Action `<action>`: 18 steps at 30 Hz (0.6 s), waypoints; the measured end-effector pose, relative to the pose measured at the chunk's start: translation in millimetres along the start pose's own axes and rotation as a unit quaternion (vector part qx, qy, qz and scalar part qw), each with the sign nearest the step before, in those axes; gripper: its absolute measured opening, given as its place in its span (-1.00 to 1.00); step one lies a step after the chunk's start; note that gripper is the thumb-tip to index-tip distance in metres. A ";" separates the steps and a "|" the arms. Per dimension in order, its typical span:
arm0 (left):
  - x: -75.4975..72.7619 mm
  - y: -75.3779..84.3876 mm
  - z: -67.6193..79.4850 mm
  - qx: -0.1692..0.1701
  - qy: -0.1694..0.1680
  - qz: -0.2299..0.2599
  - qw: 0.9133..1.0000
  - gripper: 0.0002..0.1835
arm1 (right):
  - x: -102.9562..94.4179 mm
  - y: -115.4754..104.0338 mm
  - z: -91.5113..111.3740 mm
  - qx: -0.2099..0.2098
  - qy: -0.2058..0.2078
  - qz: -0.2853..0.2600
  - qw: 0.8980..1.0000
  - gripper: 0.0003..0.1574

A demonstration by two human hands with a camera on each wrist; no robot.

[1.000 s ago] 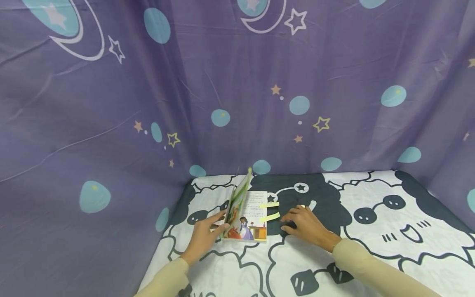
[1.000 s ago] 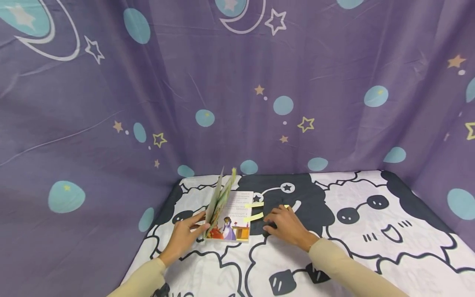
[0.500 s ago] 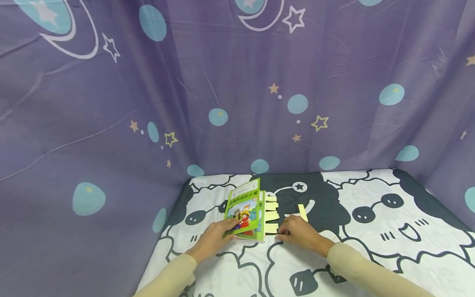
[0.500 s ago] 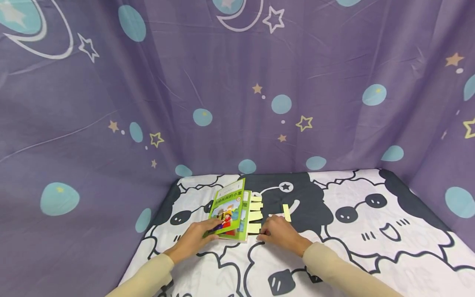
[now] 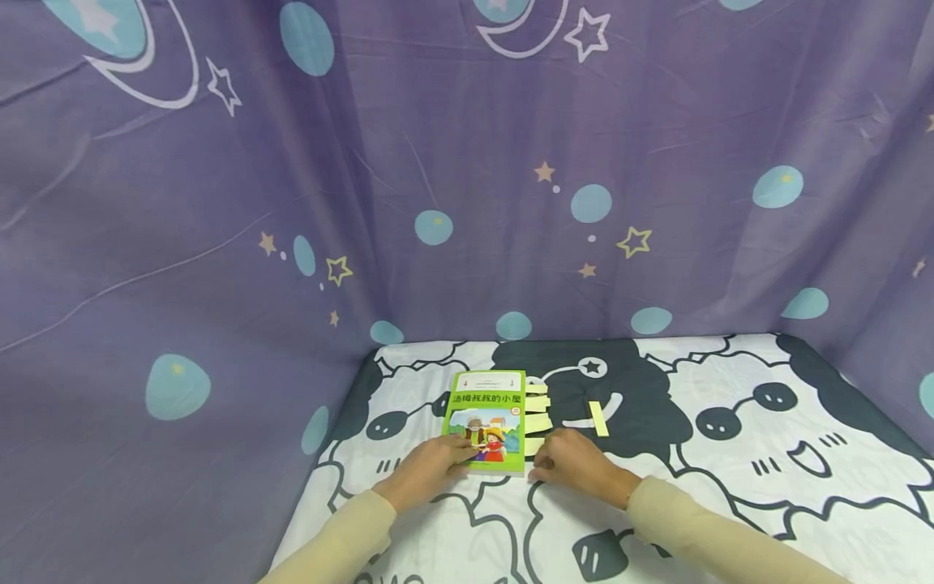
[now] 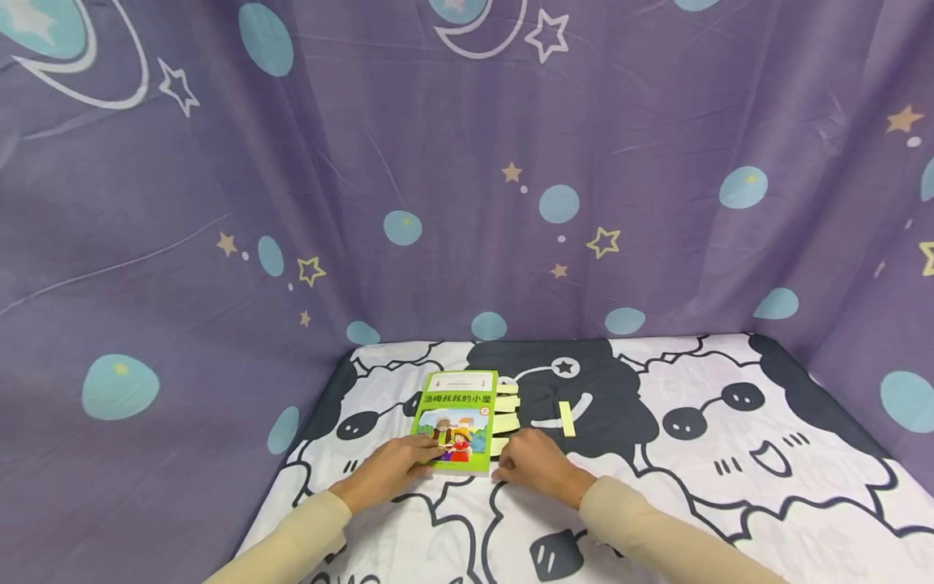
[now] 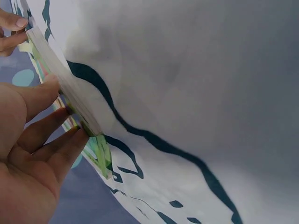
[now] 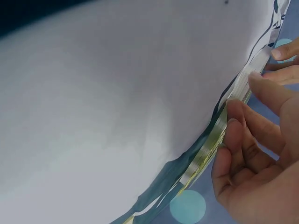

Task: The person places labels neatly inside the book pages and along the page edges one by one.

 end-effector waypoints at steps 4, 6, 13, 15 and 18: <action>1.8 3.2 -4.5 0.008 -0.013 -0.017 1.000 -0.55 | -1.1 -1.1 1.8 0.008 -0.004 0.007 1.000 -0.85; 1.5 4.8 -7.2 0.009 -0.024 -0.015 1.000 -0.54 | -0.9 -1.1 2.9 0.009 -0.013 0.004 1.000 -0.87; -5.1 2.3 -14.2 -0.010 -0.033 0.030 0.999 -0.65 | -7.2 3.3 5.5 0.014 -0.023 -0.012 1.000 -0.92; -7.1 -1.8 -14.7 -0.016 -0.012 0.043 0.999 -0.71 | -13.3 7.2 5.9 0.016 -0.010 0.003 1.000 -0.90; -12.2 -9.0 -14.1 -0.017 0.032 0.040 0.999 -0.76 | -27.0 14.6 7.2 0.021 0.020 0.033 0.999 -0.86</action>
Point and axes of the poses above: each hand's wrist, its own z-axis away from the middle knuckle, its own x-axis out of the palm, y = z × x, the point moved 4 cm from there along -z, towards the middle knuckle, and after that the axes turned 1 degree about -z, right-handed, at the moved point
